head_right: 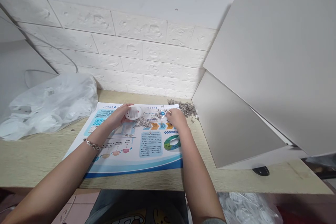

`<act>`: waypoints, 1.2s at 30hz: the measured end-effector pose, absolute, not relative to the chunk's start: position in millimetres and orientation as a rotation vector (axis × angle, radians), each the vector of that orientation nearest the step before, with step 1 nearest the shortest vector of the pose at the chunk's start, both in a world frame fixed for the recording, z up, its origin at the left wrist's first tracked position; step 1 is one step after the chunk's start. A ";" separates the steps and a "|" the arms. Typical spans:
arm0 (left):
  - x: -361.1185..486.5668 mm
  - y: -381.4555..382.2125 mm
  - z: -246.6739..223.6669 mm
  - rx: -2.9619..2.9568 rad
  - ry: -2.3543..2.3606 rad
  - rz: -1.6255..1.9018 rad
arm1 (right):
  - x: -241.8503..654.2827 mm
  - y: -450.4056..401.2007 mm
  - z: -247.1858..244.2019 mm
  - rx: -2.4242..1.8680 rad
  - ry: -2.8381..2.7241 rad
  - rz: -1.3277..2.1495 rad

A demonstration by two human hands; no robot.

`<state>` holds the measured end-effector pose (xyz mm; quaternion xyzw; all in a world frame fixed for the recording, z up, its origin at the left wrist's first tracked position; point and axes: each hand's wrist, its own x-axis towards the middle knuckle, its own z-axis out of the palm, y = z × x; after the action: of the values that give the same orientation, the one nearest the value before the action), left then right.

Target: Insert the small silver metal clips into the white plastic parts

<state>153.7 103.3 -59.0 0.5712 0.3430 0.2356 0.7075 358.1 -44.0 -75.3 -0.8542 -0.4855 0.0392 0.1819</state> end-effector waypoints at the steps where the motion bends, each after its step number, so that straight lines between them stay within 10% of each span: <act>1: 154.3 103.6 -59.3 1.283 0.760 0.513 | 358.5 -44.3 -75.5 -2.401 -1.362 0.094; 27: 157.4 112.7 -71.1 1.207 0.665 0.406 | 354.0 -40.8 -76.1 -2.503 -1.290 0.153; 36: 156.7 98.8 -60.4 1.321 0.506 0.211 | 321.6 -37.8 -56.1 -1.920 -1.234 0.144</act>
<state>156.7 98.8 -60.4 0.6057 0.2321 0.0966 0.7550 321.6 -37.8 -56.1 -0.7640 -0.4910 0.0572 0.4147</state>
